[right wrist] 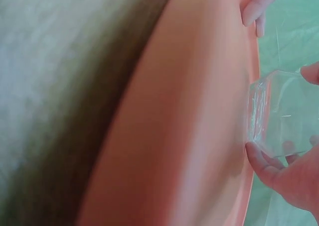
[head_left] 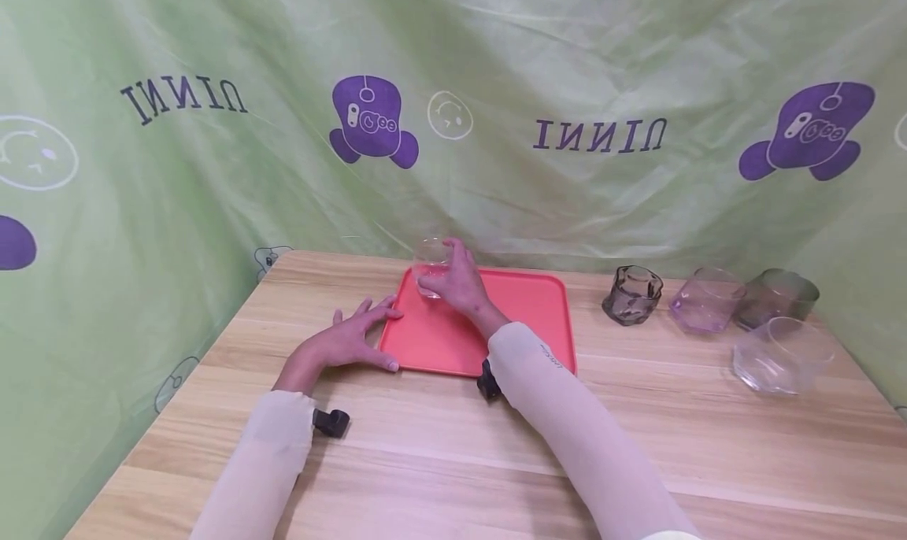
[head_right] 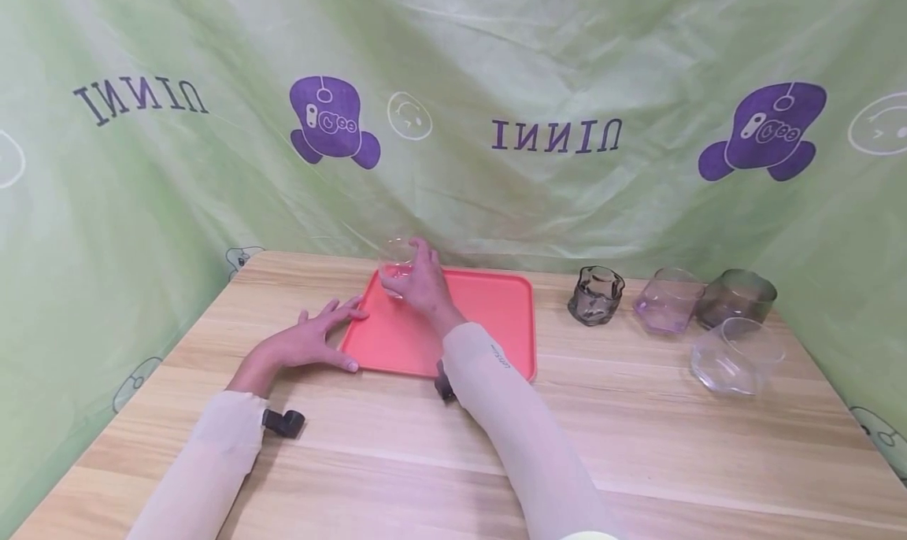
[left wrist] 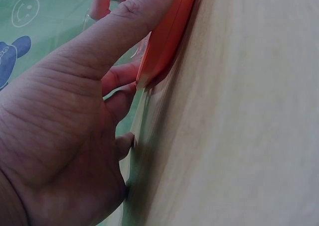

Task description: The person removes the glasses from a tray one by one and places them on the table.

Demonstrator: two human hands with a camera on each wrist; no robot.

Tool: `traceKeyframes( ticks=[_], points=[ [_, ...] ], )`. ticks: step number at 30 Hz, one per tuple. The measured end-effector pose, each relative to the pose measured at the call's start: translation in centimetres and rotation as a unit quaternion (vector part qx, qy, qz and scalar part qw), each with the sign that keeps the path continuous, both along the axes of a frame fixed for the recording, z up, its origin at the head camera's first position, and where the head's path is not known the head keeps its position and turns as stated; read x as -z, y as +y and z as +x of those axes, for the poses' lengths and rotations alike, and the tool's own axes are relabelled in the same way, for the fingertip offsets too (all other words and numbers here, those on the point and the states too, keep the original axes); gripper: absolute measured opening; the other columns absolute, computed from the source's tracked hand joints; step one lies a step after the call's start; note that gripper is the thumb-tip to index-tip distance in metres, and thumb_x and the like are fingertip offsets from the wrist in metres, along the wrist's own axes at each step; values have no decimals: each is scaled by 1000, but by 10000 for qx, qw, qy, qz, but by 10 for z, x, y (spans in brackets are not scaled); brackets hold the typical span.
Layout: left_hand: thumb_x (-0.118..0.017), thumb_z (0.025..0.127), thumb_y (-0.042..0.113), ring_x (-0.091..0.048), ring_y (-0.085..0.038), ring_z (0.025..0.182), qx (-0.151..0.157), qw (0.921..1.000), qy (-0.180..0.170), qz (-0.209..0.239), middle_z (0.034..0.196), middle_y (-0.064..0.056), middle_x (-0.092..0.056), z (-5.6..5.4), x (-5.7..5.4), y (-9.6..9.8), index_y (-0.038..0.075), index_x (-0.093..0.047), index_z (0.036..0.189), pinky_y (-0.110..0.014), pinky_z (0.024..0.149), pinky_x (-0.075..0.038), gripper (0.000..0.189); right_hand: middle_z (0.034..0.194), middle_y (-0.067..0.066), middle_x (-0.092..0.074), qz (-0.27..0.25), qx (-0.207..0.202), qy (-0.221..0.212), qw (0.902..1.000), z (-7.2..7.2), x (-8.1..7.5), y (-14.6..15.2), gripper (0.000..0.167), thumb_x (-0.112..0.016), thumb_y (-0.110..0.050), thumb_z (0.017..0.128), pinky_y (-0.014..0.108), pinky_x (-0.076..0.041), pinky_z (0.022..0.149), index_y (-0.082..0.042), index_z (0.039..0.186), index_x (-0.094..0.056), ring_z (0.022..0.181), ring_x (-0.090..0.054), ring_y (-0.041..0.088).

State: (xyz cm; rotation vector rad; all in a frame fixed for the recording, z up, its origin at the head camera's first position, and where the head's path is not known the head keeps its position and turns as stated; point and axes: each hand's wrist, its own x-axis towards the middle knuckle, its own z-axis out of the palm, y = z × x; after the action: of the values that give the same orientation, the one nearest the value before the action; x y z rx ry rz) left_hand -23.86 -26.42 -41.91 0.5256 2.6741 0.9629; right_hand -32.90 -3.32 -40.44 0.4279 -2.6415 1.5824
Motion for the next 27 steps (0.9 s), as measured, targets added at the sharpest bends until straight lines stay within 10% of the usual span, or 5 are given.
traceKeyframes(
  ticks=[27],
  points=[
    [-91,73,54,4,-42,155,-39,9999,-117,-88,172,0,-13,0,-2,1,20,-45,155,-71,110,20,100,151,22,-43,-201,-454,31,9988,12,-24,34,86,-84,-22,83,47,-47,105,-7,152,-34,132,-49,33]
  ],
)
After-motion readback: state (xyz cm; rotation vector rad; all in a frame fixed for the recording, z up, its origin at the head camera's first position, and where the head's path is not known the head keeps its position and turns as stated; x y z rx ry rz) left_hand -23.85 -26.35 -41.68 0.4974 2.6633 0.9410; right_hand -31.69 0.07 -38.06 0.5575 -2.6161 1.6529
